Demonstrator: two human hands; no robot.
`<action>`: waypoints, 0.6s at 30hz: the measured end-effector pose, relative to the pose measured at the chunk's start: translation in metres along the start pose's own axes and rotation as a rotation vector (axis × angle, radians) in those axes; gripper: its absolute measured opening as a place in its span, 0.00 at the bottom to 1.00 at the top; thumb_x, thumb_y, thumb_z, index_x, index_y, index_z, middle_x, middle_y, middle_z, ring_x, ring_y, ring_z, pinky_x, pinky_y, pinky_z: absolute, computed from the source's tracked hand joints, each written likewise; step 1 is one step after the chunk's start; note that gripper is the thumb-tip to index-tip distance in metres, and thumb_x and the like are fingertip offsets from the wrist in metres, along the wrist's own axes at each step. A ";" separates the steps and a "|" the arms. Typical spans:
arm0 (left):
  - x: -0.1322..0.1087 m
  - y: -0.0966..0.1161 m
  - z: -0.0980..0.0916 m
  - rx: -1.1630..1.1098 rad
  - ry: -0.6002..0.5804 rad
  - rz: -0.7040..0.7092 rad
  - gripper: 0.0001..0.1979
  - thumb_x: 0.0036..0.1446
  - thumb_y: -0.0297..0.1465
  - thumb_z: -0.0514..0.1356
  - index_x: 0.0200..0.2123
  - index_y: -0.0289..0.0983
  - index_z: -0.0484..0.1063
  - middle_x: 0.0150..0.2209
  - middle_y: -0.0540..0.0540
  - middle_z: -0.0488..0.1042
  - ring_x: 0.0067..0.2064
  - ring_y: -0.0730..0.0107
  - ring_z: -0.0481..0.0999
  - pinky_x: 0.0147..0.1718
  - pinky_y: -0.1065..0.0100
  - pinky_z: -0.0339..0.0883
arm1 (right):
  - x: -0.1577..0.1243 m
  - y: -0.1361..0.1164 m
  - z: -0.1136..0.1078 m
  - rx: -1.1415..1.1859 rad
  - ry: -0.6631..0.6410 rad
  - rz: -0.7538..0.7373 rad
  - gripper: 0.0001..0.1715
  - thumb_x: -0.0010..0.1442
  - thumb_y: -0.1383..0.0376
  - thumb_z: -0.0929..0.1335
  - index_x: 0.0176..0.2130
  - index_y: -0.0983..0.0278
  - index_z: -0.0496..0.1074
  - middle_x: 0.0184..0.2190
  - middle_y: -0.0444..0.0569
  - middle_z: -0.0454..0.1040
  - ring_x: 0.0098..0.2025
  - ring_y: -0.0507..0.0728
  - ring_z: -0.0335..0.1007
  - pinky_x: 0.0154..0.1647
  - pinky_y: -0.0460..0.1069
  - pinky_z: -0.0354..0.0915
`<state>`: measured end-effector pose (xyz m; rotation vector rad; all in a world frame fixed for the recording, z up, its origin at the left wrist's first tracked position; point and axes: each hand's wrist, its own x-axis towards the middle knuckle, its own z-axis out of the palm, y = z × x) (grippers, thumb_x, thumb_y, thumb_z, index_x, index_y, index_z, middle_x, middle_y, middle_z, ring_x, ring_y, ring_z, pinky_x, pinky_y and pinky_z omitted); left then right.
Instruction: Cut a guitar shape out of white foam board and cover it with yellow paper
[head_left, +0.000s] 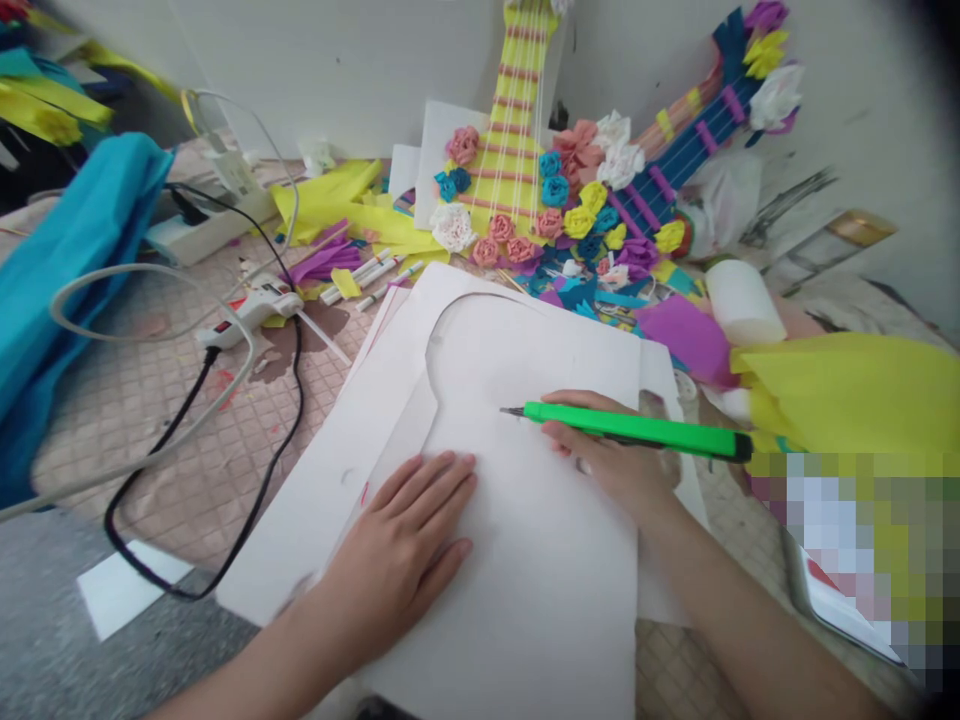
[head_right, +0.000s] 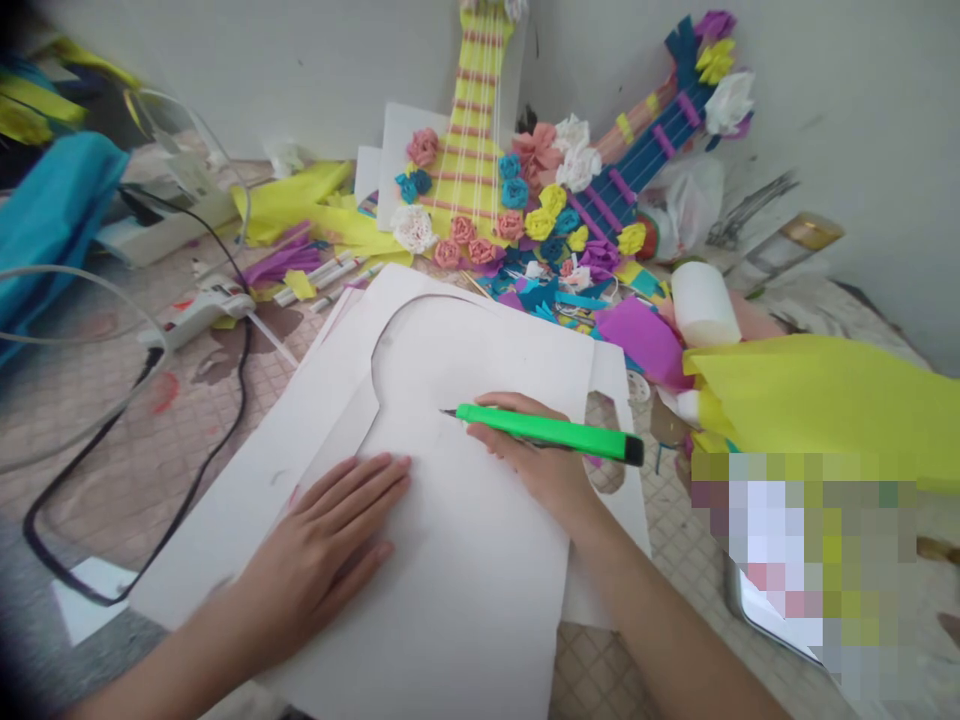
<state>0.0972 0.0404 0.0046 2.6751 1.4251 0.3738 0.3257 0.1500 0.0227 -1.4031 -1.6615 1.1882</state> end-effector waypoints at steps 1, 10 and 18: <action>0.000 0.000 0.000 -0.005 -0.001 -0.002 0.24 0.63 0.34 0.49 0.61 0.33 0.56 0.63 0.46 0.56 0.63 0.61 0.57 0.60 0.54 0.54 | 0.001 0.002 -0.002 -0.010 -0.015 0.008 0.21 0.47 0.51 0.72 0.36 0.62 0.72 0.22 0.44 0.73 0.21 0.50 0.65 0.19 0.45 0.60; 0.000 0.000 -0.001 -0.032 0.002 -0.005 0.24 0.63 0.34 0.49 0.61 0.33 0.56 0.62 0.45 0.58 0.62 0.61 0.57 0.60 0.54 0.54 | 0.004 0.002 -0.007 -0.037 -0.032 0.062 0.19 0.47 0.50 0.71 0.31 0.63 0.73 0.17 0.41 0.67 0.18 0.49 0.59 0.14 0.44 0.55; 0.000 -0.001 -0.001 0.016 -0.018 0.009 0.25 0.64 0.36 0.49 0.61 0.32 0.55 0.63 0.45 0.55 0.63 0.60 0.57 0.59 0.54 0.55 | 0.004 0.006 -0.005 -0.059 -0.034 0.088 0.21 0.47 0.49 0.71 0.33 0.62 0.73 0.17 0.41 0.68 0.16 0.48 0.56 0.12 0.44 0.52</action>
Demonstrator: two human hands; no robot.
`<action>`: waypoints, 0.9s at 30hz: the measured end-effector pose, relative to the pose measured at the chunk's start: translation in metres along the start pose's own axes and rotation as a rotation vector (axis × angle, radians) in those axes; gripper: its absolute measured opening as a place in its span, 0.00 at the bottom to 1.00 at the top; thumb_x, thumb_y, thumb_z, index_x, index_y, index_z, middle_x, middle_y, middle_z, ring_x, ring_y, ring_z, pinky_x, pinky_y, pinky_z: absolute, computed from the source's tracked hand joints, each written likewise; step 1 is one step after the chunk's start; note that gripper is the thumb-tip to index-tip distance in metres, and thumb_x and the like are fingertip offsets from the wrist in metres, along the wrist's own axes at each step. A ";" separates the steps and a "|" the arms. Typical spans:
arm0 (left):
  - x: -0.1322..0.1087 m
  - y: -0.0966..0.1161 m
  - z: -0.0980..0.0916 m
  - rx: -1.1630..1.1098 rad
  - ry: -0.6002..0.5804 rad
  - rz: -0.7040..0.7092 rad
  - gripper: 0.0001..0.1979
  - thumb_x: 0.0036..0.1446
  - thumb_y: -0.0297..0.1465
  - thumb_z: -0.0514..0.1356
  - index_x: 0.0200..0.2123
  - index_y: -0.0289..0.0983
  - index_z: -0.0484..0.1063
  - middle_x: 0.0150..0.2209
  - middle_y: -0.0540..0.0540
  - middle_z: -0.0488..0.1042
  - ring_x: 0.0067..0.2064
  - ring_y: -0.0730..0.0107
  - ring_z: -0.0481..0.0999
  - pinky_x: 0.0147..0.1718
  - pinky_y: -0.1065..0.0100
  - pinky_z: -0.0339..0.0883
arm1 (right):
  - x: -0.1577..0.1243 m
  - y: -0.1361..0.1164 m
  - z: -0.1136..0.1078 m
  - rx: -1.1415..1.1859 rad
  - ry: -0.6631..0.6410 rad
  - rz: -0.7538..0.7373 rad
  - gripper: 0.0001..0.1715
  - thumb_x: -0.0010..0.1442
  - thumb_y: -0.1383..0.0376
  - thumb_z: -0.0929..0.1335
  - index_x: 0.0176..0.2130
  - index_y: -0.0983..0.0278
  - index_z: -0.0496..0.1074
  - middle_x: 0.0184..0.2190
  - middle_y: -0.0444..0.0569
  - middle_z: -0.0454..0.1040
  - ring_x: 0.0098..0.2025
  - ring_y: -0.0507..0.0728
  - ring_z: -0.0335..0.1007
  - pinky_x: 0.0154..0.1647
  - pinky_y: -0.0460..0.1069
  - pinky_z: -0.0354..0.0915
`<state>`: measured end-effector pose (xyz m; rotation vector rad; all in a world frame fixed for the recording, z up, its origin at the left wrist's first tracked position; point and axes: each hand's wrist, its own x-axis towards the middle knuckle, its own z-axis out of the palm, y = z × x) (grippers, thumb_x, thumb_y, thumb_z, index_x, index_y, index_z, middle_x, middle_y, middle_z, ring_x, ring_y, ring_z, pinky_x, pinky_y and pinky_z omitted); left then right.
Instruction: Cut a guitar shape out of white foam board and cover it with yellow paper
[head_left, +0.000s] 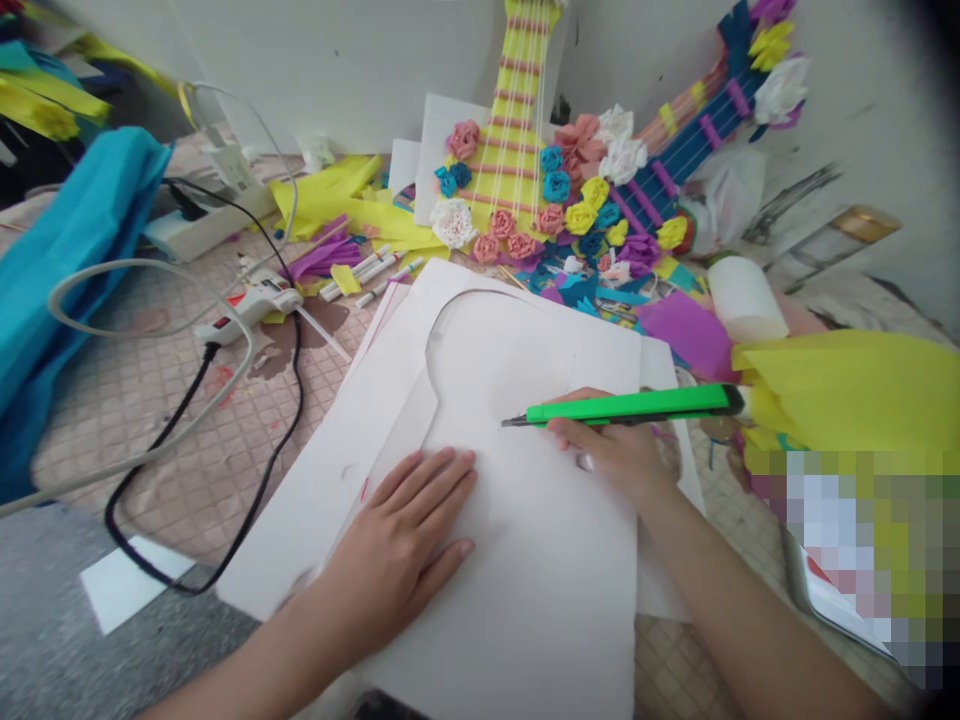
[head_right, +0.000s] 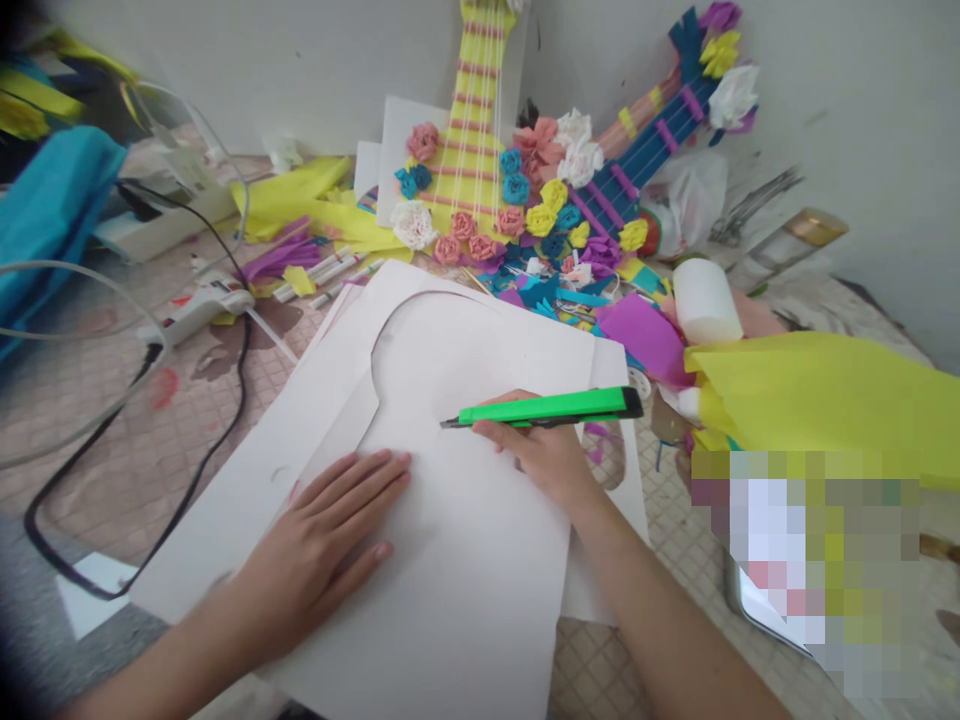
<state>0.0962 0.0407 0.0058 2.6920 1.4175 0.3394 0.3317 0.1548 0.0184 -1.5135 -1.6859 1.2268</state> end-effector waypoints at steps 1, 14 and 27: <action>0.000 0.000 0.000 0.001 0.000 0.001 0.25 0.64 0.36 0.49 0.61 0.32 0.55 0.63 0.46 0.55 0.63 0.60 0.57 0.59 0.54 0.55 | 0.000 -0.001 0.000 -0.001 -0.002 -0.002 0.20 0.47 0.49 0.71 0.33 0.62 0.72 0.17 0.41 0.68 0.16 0.48 0.56 0.12 0.44 0.52; 0.001 0.000 0.001 -0.008 0.006 -0.020 0.24 0.64 0.36 0.48 0.61 0.33 0.56 0.63 0.45 0.56 0.62 0.61 0.57 0.59 0.54 0.57 | 0.002 -0.014 -0.005 -0.170 -0.057 -0.117 0.15 0.53 0.52 0.68 0.27 0.61 0.69 0.17 0.41 0.66 0.18 0.50 0.60 0.19 0.45 0.58; 0.000 -0.001 0.001 -0.055 -0.005 -0.016 0.25 0.64 0.35 0.49 0.62 0.34 0.54 0.63 0.45 0.55 0.64 0.61 0.55 0.61 0.54 0.53 | 0.001 -0.001 -0.014 -0.045 0.036 -0.123 0.16 0.53 0.51 0.69 0.27 0.61 0.68 0.17 0.41 0.66 0.20 0.51 0.61 0.22 0.47 0.57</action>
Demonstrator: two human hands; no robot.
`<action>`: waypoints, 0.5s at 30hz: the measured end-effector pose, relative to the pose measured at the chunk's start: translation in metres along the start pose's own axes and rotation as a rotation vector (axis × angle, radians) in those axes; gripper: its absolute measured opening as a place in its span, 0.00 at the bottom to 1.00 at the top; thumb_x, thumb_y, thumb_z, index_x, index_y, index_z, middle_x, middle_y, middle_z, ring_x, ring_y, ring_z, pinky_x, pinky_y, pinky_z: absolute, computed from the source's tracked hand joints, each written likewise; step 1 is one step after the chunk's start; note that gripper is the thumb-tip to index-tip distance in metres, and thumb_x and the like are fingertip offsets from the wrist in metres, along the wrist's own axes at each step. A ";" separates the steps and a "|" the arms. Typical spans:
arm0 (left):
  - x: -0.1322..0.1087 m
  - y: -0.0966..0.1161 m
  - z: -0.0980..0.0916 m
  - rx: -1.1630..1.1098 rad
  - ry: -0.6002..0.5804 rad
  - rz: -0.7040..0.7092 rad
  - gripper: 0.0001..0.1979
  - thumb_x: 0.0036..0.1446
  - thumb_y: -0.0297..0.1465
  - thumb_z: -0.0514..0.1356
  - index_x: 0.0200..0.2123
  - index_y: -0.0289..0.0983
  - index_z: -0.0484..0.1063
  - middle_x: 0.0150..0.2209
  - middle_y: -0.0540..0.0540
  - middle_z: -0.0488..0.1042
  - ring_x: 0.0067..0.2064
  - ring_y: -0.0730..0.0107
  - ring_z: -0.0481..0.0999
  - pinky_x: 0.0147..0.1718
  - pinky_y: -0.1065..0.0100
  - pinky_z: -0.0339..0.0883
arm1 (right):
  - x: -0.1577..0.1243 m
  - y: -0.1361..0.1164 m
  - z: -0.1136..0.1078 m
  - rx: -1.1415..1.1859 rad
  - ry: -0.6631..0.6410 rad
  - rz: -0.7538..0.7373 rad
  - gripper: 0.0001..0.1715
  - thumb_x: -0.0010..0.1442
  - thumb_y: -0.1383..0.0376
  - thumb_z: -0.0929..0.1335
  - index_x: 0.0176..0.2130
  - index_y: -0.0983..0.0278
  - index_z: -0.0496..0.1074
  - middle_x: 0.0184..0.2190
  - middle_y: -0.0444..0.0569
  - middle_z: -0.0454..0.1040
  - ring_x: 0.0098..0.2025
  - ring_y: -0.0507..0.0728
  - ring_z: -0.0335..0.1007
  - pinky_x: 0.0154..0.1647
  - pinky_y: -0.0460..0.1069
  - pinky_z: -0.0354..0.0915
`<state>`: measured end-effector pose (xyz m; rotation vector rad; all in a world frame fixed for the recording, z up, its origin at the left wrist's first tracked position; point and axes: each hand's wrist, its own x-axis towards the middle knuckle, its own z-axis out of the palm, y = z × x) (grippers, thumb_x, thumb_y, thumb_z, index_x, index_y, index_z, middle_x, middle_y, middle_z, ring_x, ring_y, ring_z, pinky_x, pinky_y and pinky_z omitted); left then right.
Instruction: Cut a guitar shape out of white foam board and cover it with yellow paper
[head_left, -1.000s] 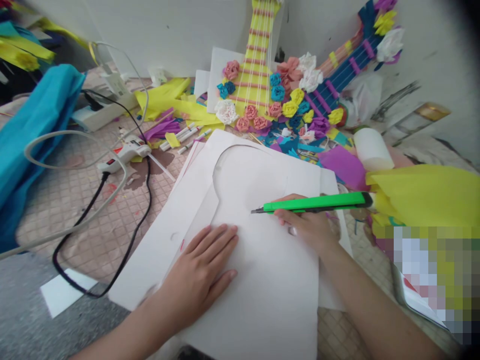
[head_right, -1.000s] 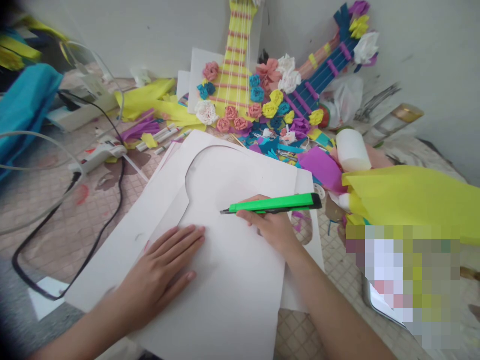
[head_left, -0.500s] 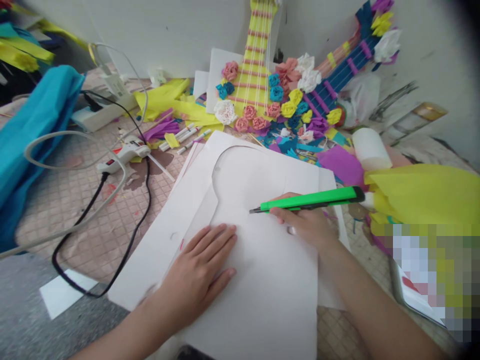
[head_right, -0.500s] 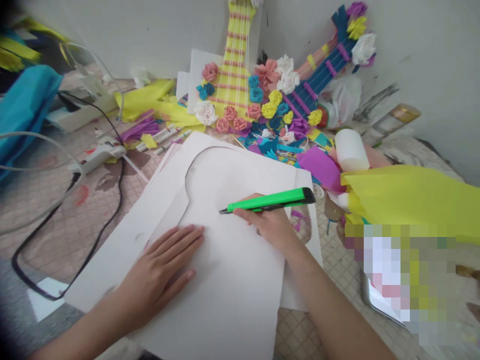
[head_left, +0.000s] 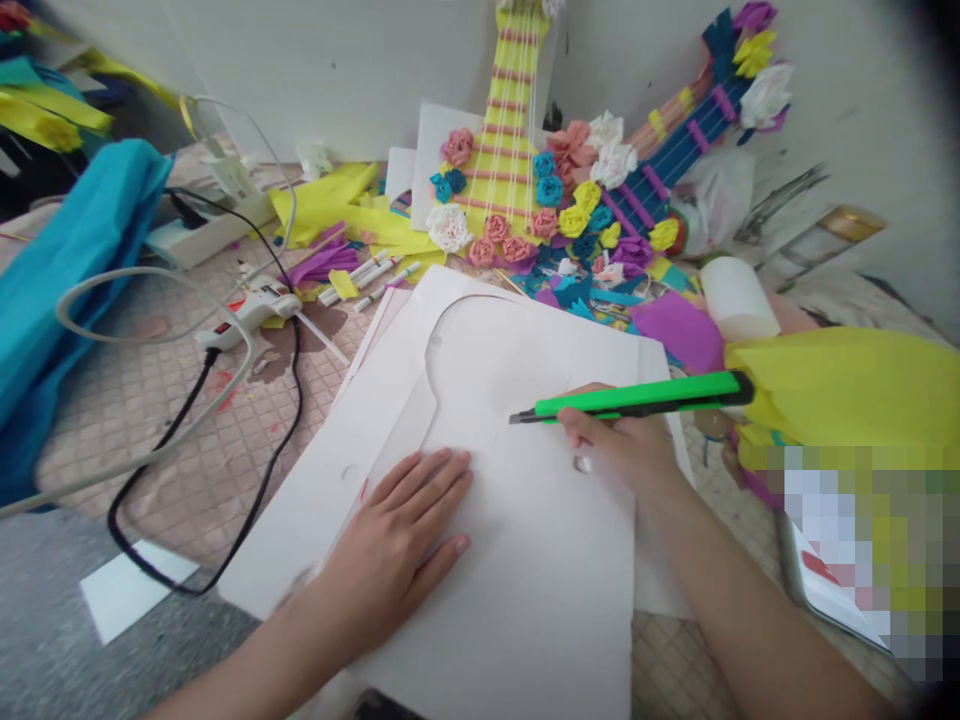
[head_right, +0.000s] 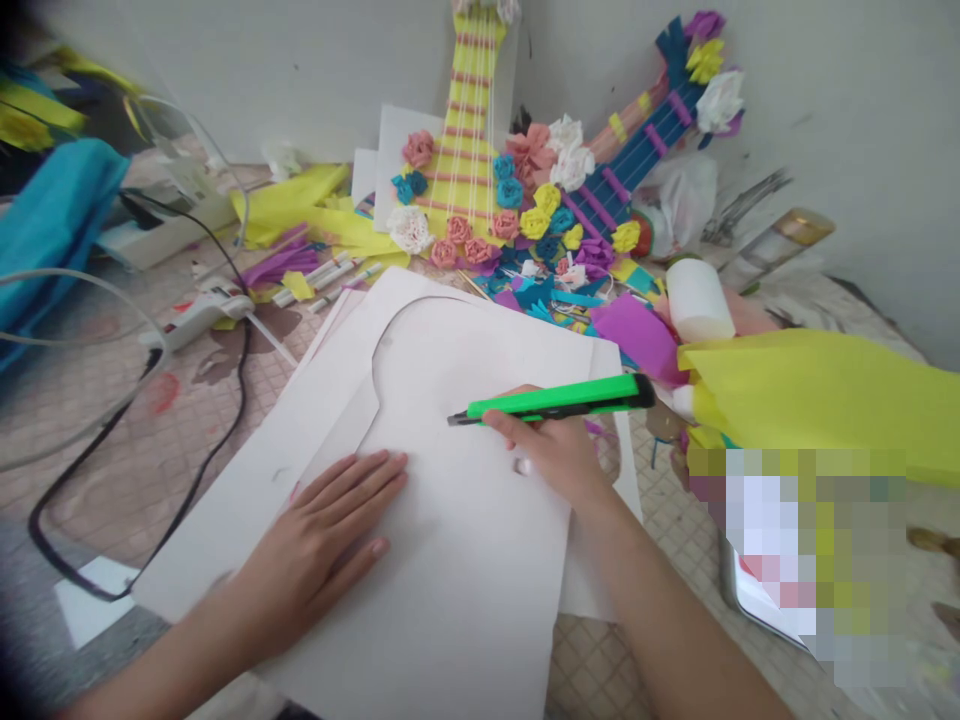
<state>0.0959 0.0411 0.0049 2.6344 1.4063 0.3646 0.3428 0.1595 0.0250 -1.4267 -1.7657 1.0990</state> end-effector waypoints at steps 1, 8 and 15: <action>0.000 0.000 0.000 -0.015 -0.001 0.000 0.25 0.63 0.35 0.49 0.62 0.34 0.54 0.63 0.45 0.55 0.64 0.61 0.54 0.61 0.54 0.53 | 0.001 0.004 -0.001 0.045 0.029 -0.004 0.17 0.53 0.51 0.68 0.26 0.61 0.68 0.17 0.41 0.66 0.20 0.51 0.61 0.23 0.48 0.57; -0.002 0.000 -0.004 -0.208 0.073 -0.062 0.23 0.63 0.29 0.48 0.62 0.36 0.54 0.61 0.43 0.60 0.63 0.64 0.57 0.61 0.55 0.54 | -0.007 0.009 0.004 0.210 0.096 0.055 0.16 0.50 0.51 0.71 0.29 0.62 0.70 0.18 0.41 0.67 0.21 0.51 0.61 0.24 0.48 0.58; -0.022 0.008 -0.025 -0.132 0.032 0.001 0.27 0.59 0.31 0.54 0.62 0.37 0.54 0.61 0.44 0.60 0.63 0.60 0.56 0.62 0.52 0.51 | -0.028 -0.011 0.009 0.551 0.093 0.200 0.14 0.44 0.55 0.75 0.28 0.61 0.74 0.17 0.41 0.66 0.21 0.49 0.58 0.22 0.47 0.56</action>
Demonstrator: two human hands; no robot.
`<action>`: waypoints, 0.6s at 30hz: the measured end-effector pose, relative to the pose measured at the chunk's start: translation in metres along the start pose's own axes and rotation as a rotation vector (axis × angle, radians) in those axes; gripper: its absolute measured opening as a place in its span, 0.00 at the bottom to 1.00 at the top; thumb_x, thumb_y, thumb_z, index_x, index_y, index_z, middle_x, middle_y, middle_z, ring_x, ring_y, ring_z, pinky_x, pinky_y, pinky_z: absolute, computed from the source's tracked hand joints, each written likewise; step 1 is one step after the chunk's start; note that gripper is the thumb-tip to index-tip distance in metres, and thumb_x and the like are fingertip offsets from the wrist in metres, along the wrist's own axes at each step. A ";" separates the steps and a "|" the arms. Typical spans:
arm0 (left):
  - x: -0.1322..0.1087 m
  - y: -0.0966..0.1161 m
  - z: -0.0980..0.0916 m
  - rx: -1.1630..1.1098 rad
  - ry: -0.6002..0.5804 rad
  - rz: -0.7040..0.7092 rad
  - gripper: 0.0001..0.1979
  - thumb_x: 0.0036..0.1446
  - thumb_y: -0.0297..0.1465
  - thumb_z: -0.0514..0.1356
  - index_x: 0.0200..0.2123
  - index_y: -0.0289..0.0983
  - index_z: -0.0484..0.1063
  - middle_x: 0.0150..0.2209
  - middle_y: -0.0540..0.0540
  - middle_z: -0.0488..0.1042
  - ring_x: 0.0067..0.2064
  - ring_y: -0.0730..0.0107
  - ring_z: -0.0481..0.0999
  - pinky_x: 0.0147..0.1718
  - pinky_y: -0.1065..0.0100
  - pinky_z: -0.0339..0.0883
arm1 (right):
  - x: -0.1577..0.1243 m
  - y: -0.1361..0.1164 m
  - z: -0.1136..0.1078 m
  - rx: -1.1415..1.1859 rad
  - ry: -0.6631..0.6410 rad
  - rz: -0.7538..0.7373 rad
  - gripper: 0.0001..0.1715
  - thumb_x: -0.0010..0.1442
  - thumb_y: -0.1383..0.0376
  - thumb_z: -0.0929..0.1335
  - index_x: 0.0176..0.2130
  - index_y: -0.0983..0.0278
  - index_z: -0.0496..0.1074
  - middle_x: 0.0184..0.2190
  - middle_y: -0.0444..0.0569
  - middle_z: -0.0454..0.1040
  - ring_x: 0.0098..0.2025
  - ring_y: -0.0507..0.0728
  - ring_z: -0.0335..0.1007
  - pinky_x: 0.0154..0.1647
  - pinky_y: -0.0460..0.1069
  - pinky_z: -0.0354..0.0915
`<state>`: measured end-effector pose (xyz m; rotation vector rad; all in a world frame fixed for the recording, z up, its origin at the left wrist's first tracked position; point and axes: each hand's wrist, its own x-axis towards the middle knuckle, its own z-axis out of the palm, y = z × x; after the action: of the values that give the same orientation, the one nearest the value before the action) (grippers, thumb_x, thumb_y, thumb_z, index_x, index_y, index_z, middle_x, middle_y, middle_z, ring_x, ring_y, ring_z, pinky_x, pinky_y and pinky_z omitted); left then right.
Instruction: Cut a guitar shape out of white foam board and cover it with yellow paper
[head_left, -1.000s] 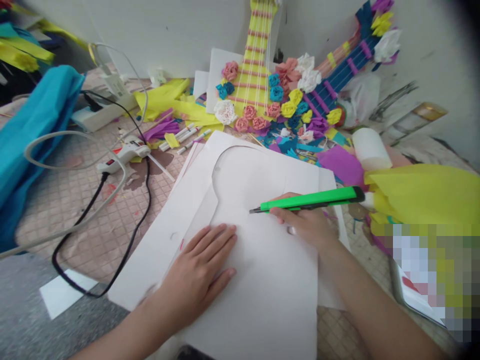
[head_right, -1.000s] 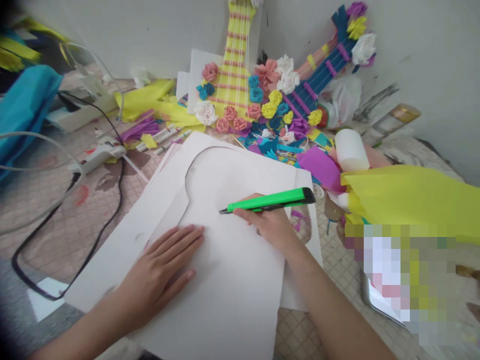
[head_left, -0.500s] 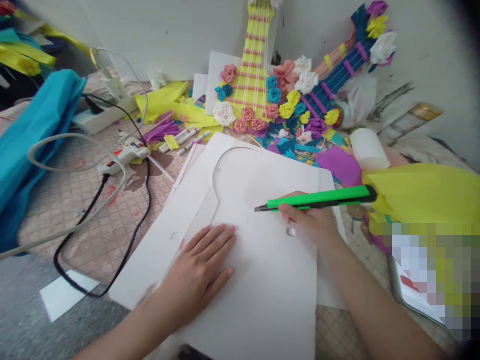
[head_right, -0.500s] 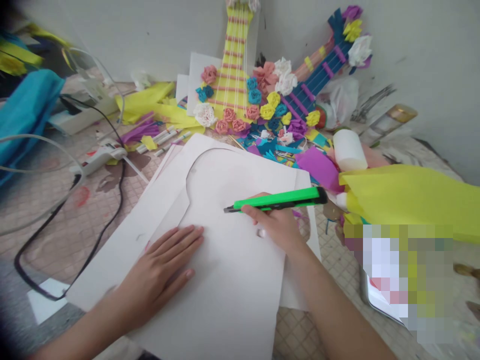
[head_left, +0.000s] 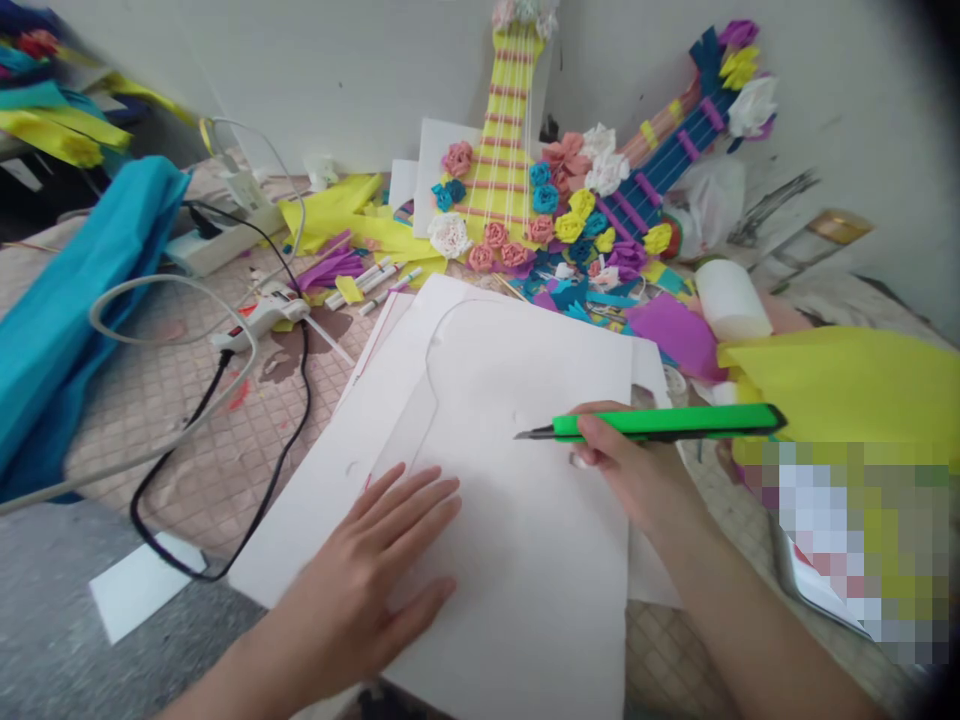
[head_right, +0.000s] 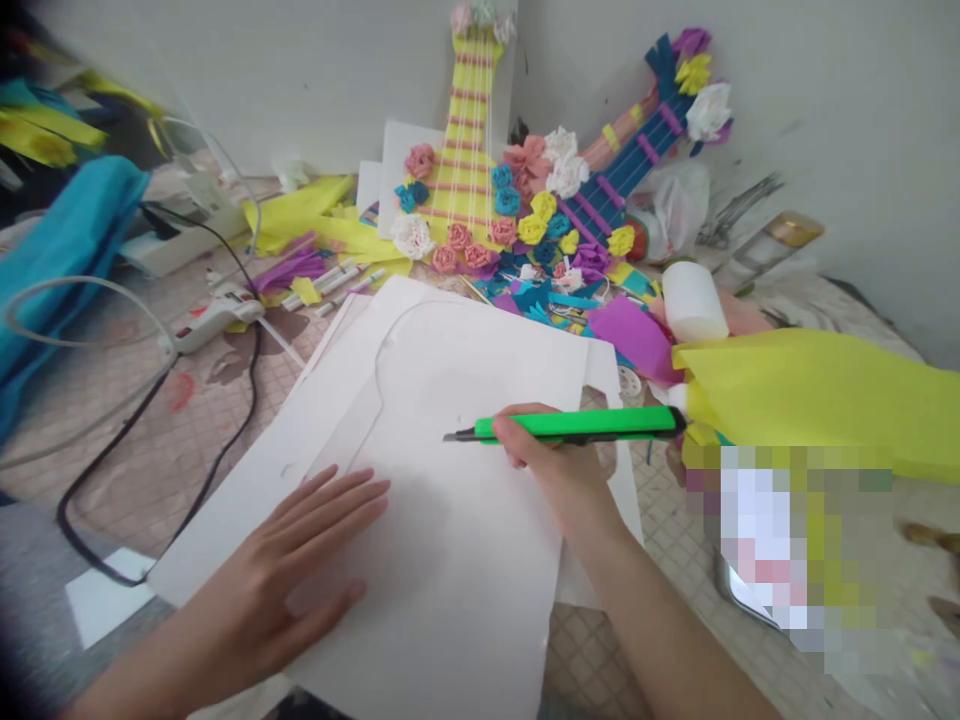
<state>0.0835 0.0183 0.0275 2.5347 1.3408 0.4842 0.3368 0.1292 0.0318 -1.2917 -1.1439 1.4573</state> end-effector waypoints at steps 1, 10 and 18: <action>-0.005 0.001 -0.003 0.020 -0.022 0.020 0.29 0.58 0.33 0.55 0.62 0.36 0.53 0.61 0.44 0.60 0.63 0.59 0.55 0.61 0.51 0.51 | -0.004 -0.001 -0.001 0.043 0.011 0.022 0.13 0.43 0.56 0.75 0.27 0.61 0.74 0.18 0.41 0.66 0.20 0.48 0.57 0.22 0.46 0.56; -0.041 -0.008 0.006 0.082 -0.138 0.083 0.42 0.53 0.46 0.59 0.65 0.37 0.46 0.63 0.44 0.55 0.64 0.55 0.53 0.62 0.50 0.45 | -0.022 0.000 0.003 0.026 -0.103 0.137 0.16 0.43 0.59 0.76 0.35 0.59 0.76 0.26 0.43 0.72 0.28 0.49 0.64 0.26 0.45 0.60; -0.030 -0.010 0.011 0.082 -0.103 0.102 0.42 0.54 0.46 0.58 0.65 0.37 0.44 0.64 0.43 0.54 0.65 0.56 0.51 0.63 0.52 0.39 | -0.032 -0.004 0.025 -0.247 -0.361 0.080 0.08 0.51 0.63 0.69 0.34 0.63 0.68 0.17 0.39 0.66 0.20 0.49 0.62 0.23 0.45 0.58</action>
<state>0.0644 -0.0017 0.0084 2.6648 1.2238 0.3185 0.3152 0.0965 0.0439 -1.2814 -1.5641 1.6969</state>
